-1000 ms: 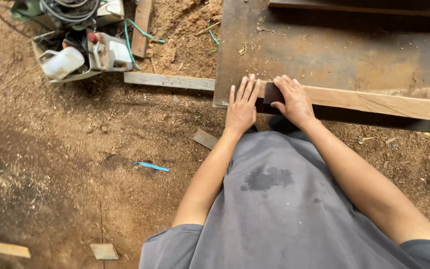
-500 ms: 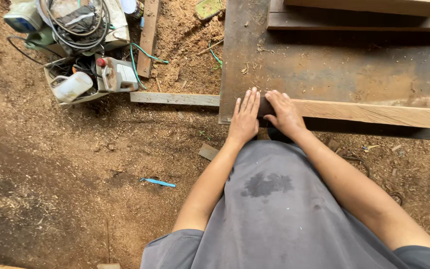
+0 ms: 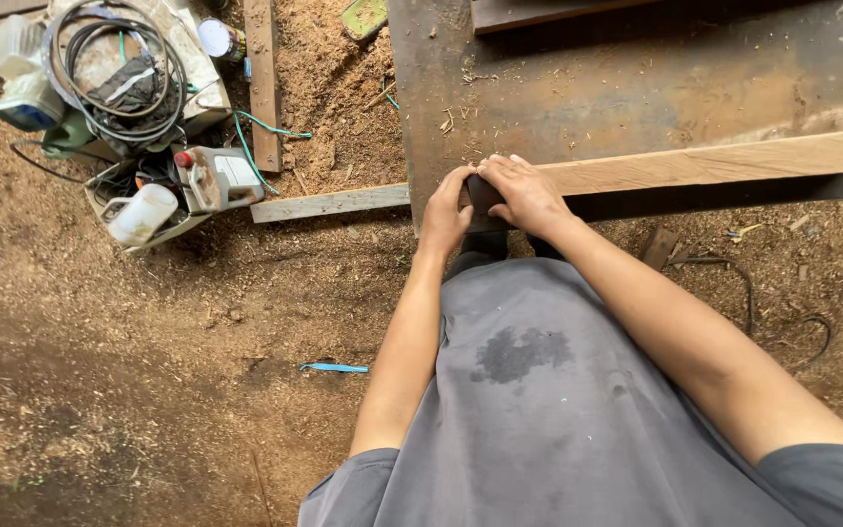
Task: The person sands a piece of wood by hand using a piece of sandpaper, rubbing it along the surface and edges of the wooden beam.
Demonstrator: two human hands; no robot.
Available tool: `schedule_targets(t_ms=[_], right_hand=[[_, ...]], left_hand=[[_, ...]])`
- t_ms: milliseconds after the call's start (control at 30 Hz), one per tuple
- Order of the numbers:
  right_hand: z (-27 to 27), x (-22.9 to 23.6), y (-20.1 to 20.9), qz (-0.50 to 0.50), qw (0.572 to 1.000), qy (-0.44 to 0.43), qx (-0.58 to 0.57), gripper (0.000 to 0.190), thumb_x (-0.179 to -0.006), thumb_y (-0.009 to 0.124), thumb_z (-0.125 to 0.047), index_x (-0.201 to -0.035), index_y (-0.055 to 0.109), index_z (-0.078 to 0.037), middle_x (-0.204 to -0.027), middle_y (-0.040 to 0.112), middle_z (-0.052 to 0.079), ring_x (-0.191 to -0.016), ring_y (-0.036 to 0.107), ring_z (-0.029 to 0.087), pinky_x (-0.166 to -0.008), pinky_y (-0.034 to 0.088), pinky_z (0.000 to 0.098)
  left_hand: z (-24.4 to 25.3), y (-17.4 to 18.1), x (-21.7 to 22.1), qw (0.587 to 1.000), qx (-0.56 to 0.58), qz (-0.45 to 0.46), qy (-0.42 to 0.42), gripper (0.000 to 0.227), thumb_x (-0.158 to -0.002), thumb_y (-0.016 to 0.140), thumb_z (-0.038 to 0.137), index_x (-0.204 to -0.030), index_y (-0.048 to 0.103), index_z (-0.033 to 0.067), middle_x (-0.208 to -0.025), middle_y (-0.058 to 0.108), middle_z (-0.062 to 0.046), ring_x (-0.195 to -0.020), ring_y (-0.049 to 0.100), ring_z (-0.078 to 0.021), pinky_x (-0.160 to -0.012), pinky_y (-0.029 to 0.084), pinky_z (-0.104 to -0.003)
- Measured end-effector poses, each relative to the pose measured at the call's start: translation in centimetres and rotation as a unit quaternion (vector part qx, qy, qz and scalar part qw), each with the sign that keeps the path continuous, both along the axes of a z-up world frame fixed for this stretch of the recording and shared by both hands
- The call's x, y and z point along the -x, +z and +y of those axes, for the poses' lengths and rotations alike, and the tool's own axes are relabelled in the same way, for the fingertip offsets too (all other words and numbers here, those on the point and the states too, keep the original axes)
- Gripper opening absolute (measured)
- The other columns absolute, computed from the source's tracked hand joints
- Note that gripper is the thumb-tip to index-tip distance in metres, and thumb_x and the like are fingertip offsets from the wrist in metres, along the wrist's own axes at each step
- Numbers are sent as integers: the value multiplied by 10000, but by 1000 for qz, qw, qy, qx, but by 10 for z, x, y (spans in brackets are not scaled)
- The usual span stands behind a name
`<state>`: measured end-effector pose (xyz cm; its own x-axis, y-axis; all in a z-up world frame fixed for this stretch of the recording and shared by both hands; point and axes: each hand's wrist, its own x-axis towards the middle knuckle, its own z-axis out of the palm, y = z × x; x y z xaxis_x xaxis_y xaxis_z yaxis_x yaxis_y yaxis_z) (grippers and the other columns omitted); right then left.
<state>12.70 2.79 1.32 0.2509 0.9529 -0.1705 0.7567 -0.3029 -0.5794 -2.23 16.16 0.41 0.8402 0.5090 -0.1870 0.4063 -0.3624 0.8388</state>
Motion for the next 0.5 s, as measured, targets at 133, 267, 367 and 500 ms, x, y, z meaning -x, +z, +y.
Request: schedule_targets(t_ms=[133,267,367,500], right_hand=[[-26,-19,7,2,999,-34,18,730,-783,837,-231,-1419,530,-44,-1495,544,167,-1447,442,322,-1210,322,460],[-22,-13,0,-31,998,-45,-16,769,-873,758,-370,-1496,474,-19,-1536,513,183,-1467,422,332,-1206,321,458],[0,7,-10,-61,998,-22,3,761,-959,671,-480,-1506,451,2,-1544,486,194,-1487,383,334,-1214,285,485],[2,-4,-15,-84,996,-37,8,750,-960,621,-488,-1519,454,-16,-1573,456,191,-1509,339,326,-1213,269,474]], left_hand=[[13,-3,-1,1000,12,6,-23,643,-738,769,-57,-1342,595,82,-1400,640,-150,-1316,610,-326,-1114,499,-380],[18,-16,1,999,0,-28,-34,641,-746,766,-61,-1356,604,45,-1427,609,-175,-1345,578,-326,-1132,471,-385],[31,-33,-7,998,-12,-32,-49,615,-784,725,-88,-1378,623,36,-1441,636,-165,-1365,606,-302,-1161,481,-367],[43,-34,-17,998,-3,-2,-64,629,-752,803,-22,-1355,624,21,-1410,637,-171,-1327,613,-306,-1136,477,-364]])
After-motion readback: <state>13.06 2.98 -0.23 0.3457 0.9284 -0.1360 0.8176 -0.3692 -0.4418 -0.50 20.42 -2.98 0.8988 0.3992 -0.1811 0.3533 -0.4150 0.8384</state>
